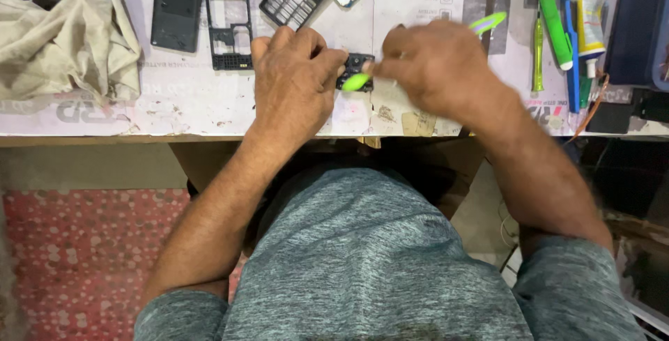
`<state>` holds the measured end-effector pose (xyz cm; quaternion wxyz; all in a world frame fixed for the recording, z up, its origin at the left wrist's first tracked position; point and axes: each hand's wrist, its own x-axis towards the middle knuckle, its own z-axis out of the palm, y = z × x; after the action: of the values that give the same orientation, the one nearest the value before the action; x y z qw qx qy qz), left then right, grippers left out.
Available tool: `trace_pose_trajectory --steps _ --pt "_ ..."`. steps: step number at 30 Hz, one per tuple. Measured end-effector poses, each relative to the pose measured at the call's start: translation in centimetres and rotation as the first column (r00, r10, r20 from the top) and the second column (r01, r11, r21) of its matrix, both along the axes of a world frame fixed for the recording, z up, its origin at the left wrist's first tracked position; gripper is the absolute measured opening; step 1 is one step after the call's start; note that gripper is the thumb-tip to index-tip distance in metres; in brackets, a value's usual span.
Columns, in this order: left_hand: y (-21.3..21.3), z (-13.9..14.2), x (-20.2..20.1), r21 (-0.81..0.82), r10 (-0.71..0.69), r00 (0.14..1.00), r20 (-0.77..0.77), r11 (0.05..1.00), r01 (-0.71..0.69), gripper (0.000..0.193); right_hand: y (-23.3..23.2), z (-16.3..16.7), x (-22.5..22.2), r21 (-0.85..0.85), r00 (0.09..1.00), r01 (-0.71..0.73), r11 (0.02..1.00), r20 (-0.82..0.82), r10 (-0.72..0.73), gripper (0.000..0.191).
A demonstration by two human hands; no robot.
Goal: The person cleans components of a disassembled mobile phone at a workbench. They brush the keypad with a toothbrush, pry at the keypad and frame with a small tool, scrape the phone frame with a marker-shaped tool, and use tweezers to work on the frame before setting the keypad down.
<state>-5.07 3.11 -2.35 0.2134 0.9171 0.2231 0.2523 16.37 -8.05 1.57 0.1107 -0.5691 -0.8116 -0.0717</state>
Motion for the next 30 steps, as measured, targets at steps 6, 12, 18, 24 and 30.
trace_pose_trajectory --steps 6,12,18,24,30 --pt "0.0 -0.2 -0.2 0.022 0.01 1.0 -0.007 1.0 -0.01 0.012 0.4 0.0 -0.4 0.029 1.0 0.011 1.0 0.022 -0.012 0.026" --pt "0.1 -0.2 -0.1 0.011 0.009 1.0 -0.011 1.0 -0.009 0.01 0.0 -0.2 -0.5 0.055 1.0 -0.025 0.998 0.008 0.025 0.023" --pt "0.1 -0.1 -0.1 -0.012 0.002 1.0 0.012 1.0 -0.002 0.009 -1.1 0.5 0.9 -0.037 0.998 0.058 0.998 0.036 -0.057 0.02" --pt "0.0 0.2 -0.1 0.01 0.002 1.0 0.02 1.0 -0.003 0.008 -0.7 1.8 0.8 0.032 0.996 0.091 0.995 0.009 -0.092 0.011" --pt "0.1 0.0 -0.1 0.001 -0.001 1.0 0.018 1.0 0.001 0.008 -0.8 0.6 0.6 -0.023 0.999 0.037 0.999 -0.013 -0.037 0.012"
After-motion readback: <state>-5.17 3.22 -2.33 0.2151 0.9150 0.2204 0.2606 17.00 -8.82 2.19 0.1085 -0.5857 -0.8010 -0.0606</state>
